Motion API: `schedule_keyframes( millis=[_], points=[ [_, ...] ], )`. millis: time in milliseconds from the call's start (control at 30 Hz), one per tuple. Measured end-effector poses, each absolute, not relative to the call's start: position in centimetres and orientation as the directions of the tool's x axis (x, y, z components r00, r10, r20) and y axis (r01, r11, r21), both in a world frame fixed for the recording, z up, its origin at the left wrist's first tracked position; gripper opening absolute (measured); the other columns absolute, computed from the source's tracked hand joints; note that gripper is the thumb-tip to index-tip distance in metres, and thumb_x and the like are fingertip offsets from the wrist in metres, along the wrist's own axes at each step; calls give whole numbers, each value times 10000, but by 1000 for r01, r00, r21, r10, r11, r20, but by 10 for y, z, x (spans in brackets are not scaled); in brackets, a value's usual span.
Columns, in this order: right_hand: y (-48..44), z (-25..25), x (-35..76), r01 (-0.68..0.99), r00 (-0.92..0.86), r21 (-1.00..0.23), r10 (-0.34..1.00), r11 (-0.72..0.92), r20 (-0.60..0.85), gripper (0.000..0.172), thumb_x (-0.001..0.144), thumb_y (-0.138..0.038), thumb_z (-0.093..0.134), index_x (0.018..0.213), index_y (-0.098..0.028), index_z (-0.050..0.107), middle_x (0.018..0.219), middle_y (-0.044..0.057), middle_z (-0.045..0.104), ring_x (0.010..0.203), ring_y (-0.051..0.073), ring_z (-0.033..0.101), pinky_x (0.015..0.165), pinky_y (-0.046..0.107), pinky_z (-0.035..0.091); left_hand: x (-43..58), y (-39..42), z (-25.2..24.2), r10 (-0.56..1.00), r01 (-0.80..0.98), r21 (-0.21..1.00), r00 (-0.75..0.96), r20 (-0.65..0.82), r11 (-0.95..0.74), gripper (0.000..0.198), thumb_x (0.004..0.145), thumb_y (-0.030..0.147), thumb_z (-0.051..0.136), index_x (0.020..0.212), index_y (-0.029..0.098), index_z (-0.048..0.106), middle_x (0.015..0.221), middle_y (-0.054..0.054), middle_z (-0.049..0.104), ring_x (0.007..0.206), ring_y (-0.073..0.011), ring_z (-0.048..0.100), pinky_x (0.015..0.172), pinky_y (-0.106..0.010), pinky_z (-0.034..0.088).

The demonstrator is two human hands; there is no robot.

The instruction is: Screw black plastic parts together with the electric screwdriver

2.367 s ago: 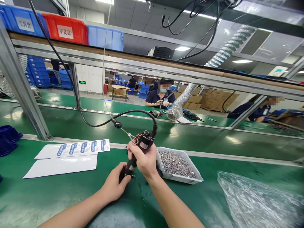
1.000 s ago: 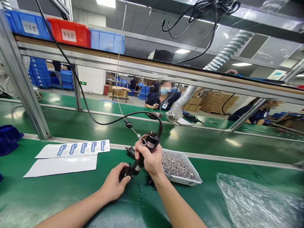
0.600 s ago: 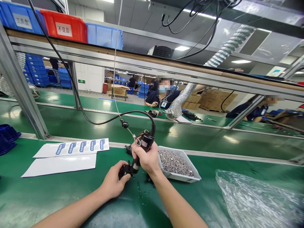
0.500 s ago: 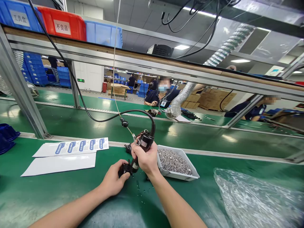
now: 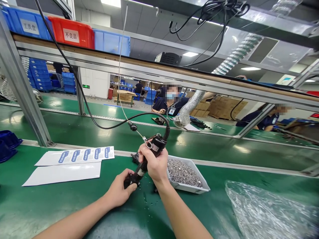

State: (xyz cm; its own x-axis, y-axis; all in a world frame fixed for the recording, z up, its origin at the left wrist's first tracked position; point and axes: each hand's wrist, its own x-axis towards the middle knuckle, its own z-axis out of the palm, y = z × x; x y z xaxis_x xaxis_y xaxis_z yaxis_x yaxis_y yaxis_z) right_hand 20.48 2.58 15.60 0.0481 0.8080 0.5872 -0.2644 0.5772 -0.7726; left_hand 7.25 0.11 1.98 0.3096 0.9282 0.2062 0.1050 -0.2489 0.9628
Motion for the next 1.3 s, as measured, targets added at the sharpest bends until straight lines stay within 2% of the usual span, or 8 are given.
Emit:
schedule_keyframes(
  millis=[167,333,533,700,867,1067,1200,1300],
  points=[
    [36,145,196,-278,108,-744,789,608,604,297,844,-382,801,867,-205,564,708,-7,637,479,144,561,481,282,476,72,4,17,925,47,971,320,207,-233,299,858,299,674,1120,177,595,1143,-111,717,1062,-308,655,978,-434,501],
    [43,139,196,-245,124,-792,828,559,547,318,818,-396,809,874,-210,556,720,-8,632,470,139,547,476,287,472,72,6,16,927,50,973,320,197,-224,286,844,293,671,1093,173,598,1111,-108,713,1036,-304,657,964,-435,497],
    [44,139,193,-219,69,-807,834,548,548,302,828,-354,805,933,-210,561,744,-25,629,494,132,560,501,276,505,73,5,19,929,66,972,314,196,-227,275,827,279,671,1073,171,609,1080,-99,713,999,-293,637,916,-415,486],
    [42,134,185,-168,107,-813,830,558,548,329,857,-392,807,949,-229,536,726,-55,573,497,115,499,472,246,462,73,4,23,929,91,971,322,182,-222,242,825,275,680,1034,171,612,1025,-80,710,955,-275,623,863,-383,477],
    [41,129,187,-135,104,-804,815,580,570,354,878,-422,811,1003,-233,540,778,-42,596,534,124,511,508,256,478,74,4,22,924,75,970,326,197,-233,244,824,258,684,1042,165,625,1010,-75,710,934,-266,614,835,-367,471],
    [41,133,190,-144,144,-795,807,589,572,365,853,-417,826,973,-228,537,778,-34,606,518,123,520,486,254,477,75,4,17,917,49,965,326,229,-258,314,829,260,683,1128,172,645,1103,-88,728,1023,-294,642,922,-398,496],
    [38,139,191,-182,158,-796,816,578,556,395,834,-433,851,972,-226,545,778,-30,618,488,115,514,453,246,477,75,5,16,917,82,957,319,240,-279,300,829,256,680,1116,182,637,1075,-79,726,997,-284,650,915,-392,501],
    [35,147,202,-172,220,-772,787,612,576,411,842,-475,863,963,-215,569,725,-22,633,486,136,548,467,265,514,67,7,17,927,174,938,286,243,-300,270,844,262,664,1104,198,626,983,-51,705,921,-260,643,861,-368,495]
  ],
)
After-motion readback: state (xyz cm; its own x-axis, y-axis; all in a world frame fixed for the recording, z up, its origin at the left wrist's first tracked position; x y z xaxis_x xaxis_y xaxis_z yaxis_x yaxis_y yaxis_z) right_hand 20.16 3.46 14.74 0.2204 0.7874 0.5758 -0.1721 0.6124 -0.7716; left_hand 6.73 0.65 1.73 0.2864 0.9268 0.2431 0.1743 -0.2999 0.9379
